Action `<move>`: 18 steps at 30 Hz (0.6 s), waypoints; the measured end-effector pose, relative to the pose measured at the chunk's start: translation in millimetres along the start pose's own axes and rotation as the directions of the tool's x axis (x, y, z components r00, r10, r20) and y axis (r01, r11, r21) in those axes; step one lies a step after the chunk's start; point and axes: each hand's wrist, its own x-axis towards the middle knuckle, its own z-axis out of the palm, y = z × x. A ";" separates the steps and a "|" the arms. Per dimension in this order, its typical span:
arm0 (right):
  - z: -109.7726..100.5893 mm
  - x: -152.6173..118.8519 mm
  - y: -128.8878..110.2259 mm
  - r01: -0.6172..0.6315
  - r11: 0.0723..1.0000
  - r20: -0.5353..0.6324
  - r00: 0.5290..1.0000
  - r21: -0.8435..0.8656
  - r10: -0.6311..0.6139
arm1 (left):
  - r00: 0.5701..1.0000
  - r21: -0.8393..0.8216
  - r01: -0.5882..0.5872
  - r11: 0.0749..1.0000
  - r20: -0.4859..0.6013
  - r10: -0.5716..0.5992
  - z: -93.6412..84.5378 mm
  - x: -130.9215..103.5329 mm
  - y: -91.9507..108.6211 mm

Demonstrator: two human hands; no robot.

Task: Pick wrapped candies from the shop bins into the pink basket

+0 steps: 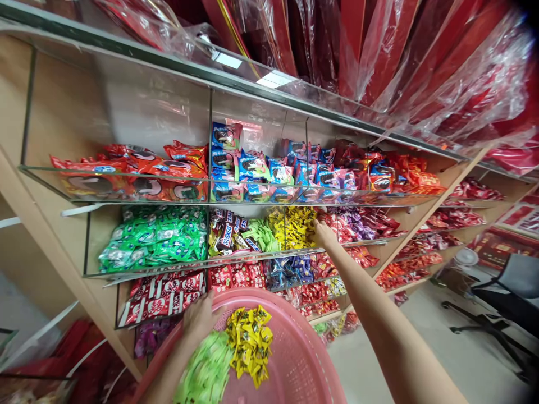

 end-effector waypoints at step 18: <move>-8.9 -7.1 14.3 -0.016 0.982 -0.212 0.976 0.186 0.056 | 1.000 0.010 -0.004 1.000 0.002 0.004 1.4 0.3 6.6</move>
